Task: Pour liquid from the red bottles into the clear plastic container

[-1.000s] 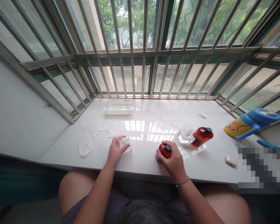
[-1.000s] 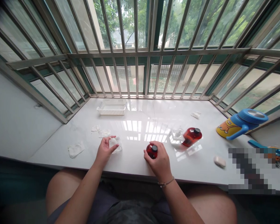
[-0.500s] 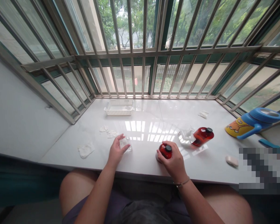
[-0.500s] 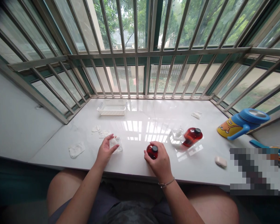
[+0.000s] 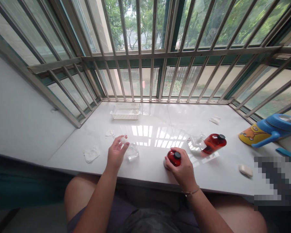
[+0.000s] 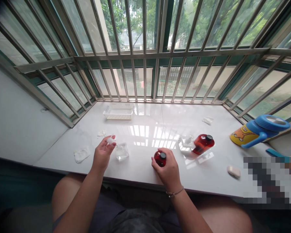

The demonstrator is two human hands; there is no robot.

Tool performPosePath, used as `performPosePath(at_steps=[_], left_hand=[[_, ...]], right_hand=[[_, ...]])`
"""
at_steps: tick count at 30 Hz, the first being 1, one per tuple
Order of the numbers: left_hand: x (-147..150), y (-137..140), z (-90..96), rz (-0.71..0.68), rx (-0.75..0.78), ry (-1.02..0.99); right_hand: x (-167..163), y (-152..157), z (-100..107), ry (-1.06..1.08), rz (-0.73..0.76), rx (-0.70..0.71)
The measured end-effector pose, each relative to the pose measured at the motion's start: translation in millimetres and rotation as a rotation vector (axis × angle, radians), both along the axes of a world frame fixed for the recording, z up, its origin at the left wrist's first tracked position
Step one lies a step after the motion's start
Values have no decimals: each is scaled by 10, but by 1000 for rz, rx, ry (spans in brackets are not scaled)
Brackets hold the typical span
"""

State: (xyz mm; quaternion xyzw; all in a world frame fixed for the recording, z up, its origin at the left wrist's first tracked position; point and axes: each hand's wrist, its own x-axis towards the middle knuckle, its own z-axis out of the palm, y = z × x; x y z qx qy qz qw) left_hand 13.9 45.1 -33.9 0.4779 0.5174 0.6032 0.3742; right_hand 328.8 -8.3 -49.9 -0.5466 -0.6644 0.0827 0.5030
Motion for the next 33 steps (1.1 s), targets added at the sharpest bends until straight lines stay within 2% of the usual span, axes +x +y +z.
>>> performPosePath(at_steps=[6,10,13,17,23,28,30,33], left_hand=[[-154,61,40,65,41,-140],[-162,133,7,41,13,-190],[-121,131,-15,-24,-11,-131],[-55,82,8,-67,-7,52],[-25,39,76,-18,-10,30],[-65,15,125,-105,17,135],[-126,22,154,-77,70,123],[-320,108,184,62,185,211]], right_hand=[[-5,2,-5,1,-6,4],[-6,1,-2,2,-12,6],[-6,0,1,-1,-7,5],[-4,0,9,-1,-4,3],[-5,2,5,2,-8,9],[-3,2,-2,2,-2,2],[-2,3,-5,0,0,3],[0,1,-8,-4,2,5]])
